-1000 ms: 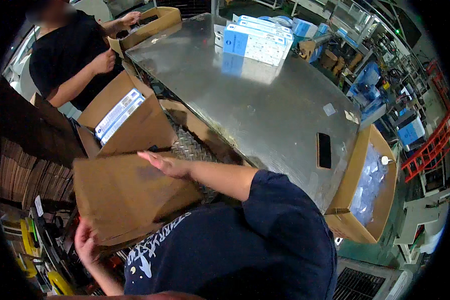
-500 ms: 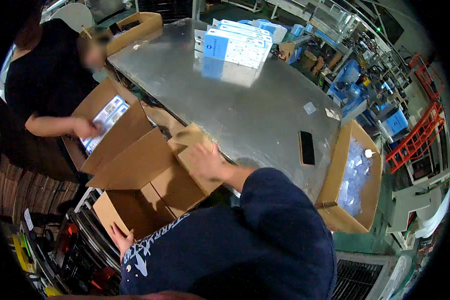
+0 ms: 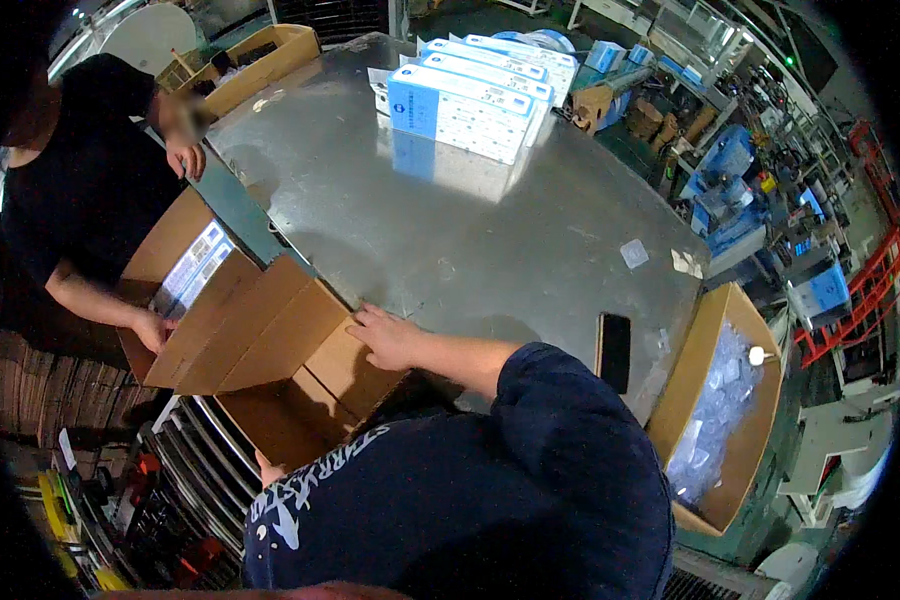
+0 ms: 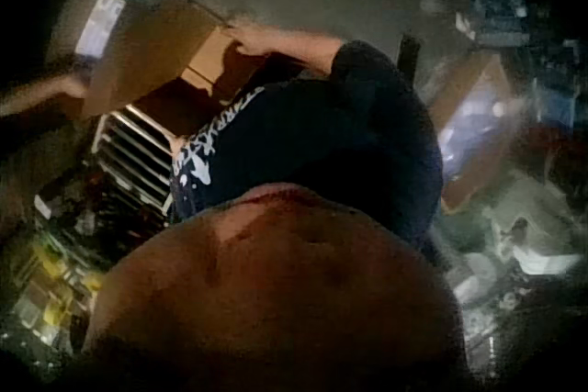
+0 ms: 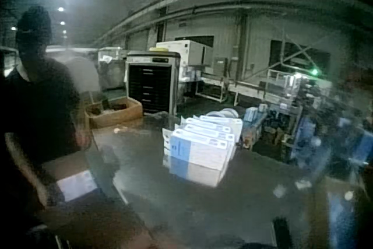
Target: The person places blue boxed products into a larger shipping box, adds a piece of bubble wrap, folds the box flaps, and slides the box onto a conveyor belt.
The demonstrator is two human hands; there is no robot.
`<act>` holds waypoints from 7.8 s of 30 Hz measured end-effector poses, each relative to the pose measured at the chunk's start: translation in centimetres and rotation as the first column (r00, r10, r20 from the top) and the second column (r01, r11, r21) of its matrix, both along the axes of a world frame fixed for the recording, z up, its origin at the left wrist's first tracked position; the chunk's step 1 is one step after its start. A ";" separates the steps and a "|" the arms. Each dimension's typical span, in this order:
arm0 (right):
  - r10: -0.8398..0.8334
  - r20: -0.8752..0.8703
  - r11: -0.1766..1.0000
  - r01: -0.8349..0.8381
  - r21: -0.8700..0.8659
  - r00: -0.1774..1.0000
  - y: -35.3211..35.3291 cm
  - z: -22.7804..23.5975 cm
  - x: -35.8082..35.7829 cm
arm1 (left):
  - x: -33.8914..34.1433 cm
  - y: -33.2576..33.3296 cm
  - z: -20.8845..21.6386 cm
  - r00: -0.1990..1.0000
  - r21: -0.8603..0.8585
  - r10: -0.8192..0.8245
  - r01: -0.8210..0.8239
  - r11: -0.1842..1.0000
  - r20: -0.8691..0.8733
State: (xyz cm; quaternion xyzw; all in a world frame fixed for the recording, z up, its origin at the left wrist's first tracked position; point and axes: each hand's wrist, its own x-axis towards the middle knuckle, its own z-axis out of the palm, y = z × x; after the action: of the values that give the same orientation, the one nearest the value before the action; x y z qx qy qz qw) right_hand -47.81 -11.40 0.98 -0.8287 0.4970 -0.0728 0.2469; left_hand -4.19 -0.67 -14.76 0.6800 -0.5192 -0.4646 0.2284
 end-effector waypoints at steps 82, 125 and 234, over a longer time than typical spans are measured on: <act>-0.740 0.663 0.672 0.151 0.725 0.110 -3.9 5.1 -23.0 | -34.6 -26.7 23.3 0.641 0.160 -0.353 0.601 0.783 -0.682; -0.179 0.341 0.902 0.016 0.431 0.923 6.2 13.3 2.5 | -0.9 -12.3 12.9 0.933 -0.146 -0.251 0.294 0.945 0.257; -0.256 -0.052 0.530 0.095 -0.843 0.965 -16.1 8.4 -21.7 | -41.0 -36.8 22.4 0.828 0.020 -0.112 0.147 0.989 -0.549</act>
State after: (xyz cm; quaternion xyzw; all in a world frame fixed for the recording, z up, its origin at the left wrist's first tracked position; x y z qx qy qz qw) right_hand -69.55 -27.46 9.34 -0.7945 0.5027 -0.2534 -0.2275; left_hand -45.19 -37.50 7.62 0.4893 -0.4630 -0.6692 0.3137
